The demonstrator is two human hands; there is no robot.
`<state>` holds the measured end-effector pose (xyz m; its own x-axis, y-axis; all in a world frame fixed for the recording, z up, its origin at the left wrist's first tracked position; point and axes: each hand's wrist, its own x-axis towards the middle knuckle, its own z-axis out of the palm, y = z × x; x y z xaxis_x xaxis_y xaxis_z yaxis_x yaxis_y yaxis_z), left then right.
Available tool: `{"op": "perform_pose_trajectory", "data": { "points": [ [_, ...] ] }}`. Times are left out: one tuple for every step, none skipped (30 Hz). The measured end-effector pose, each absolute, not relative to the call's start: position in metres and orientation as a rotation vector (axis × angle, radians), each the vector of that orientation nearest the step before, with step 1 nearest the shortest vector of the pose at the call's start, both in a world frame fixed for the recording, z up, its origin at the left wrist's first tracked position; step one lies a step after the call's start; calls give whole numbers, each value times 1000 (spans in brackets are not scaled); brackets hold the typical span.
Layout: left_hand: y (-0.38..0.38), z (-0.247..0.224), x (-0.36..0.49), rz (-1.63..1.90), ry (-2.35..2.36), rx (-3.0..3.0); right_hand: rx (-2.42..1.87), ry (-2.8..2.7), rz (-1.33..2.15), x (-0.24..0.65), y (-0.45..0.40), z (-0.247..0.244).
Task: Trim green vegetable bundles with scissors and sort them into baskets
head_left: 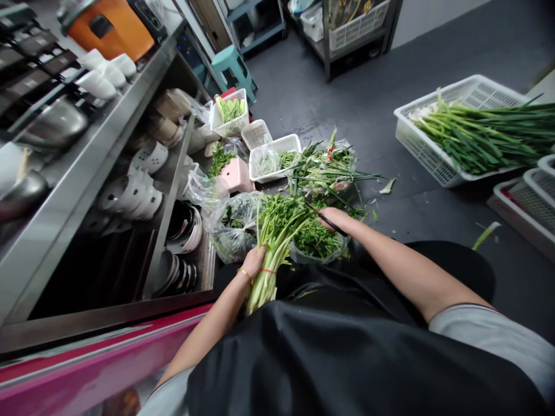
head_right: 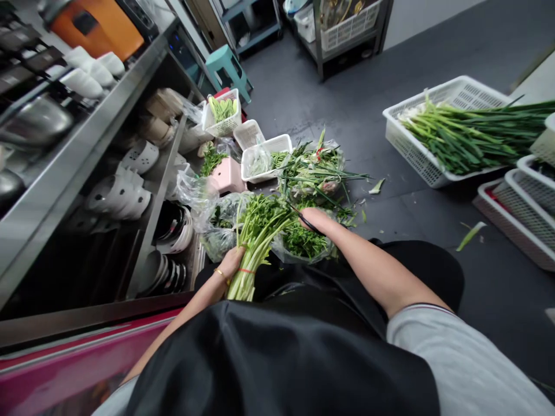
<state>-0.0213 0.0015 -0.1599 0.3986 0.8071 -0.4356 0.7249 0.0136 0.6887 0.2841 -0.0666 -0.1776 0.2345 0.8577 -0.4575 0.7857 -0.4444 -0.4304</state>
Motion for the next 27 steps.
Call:
{"op": "perform_pose_trajectory", "data": {
  "points": [
    [2,-150,-22,96,1346,1856,-2355,-1585,960,287,-71,-169],
    [1,-139,-22,46,1363,1991,-2327,-1575,924,290,-75,-160],
    [-1,-127,-21,-35,1392,2121,-2299,-1568,883,295,-80,-150],
    [-4,-114,-20,-131,1420,2248,-2270,-1578,835,299,-85,-140],
    [-6,-103,-19,-223,1443,2379,-2245,-1612,769,304,-90,-129],
    [-9,-92,-17,-296,1457,2513,-2228,-1670,687,308,-95,-119],
    [-12,-82,-15,-351,1464,2645,-2224,-1743,596,312,-101,-110],
    [-13,-74,-13,-390,1465,2765,-2232,-1824,509,314,-107,-102],
    [-14,-67,-12,-418,1462,2866,-2254,-1890,435,315,-113,-95],
    [-14,-63,-11,-439,1456,2945,-2285,-1942,368,315,-118,-89],
    [-13,-60,-10,-454,1444,3004,-2324,-1978,300,314,-123,-85],
    [-13,-58,-10,-459,1426,3049,-2358,-2007,229,313,-127,-82],
    [-12,-58,-9,-459,1408,3084,-2383,-2031,151,310,-130,-80],
    [-11,-58,-8,-459,1388,3112,-2393,-2056,78,307,-132,-80],
    [-11,-59,-8,-460,1365,3132,-2389,-2084,25,303,-133,-81],
    [-12,-60,-6,-465,1339,3146,-2375,-2111,9,300,-133,-83],
    [-12,-62,-5,-477,1315,3150,-2362,-2131,38,298,-132,-86],
    [-13,-63,-4,-492,1293,3146,-2356,-2142,111,297,-131,-90],
    [-13,-65,-2,-510,1279,3132,-2357,-2144,217,298,-129,-95],
    [-13,-66,-1,-531,1272,3110,-2354,-2141,342,302,-127,-101],
    [-12,-68,-1,-554,1277,3083,-2349,-2131,474,307,-125,-108],
    [-10,-69,-2,-581,1285,3052,-2347,-2112,592,315,-123,-115],
    [-8,-70,-4,-605,1296,3021,-2360,-2080,689,324,-123,-123],
    [-6,-71,-8,-626,1308,2992,-2402,-2020,749,334,-123,-130],
    [-3,-72,-12,-636,1320,2967,-2457,-1943,787,343,-124,-137],
    [0,-72,-17,-632,1337,2947,-2505,-1862,813,352,-125,-144],
    [3,-72,-23,-612,1357,2930,-2529,-1797,831,358,-127,-149]
  ]
}}
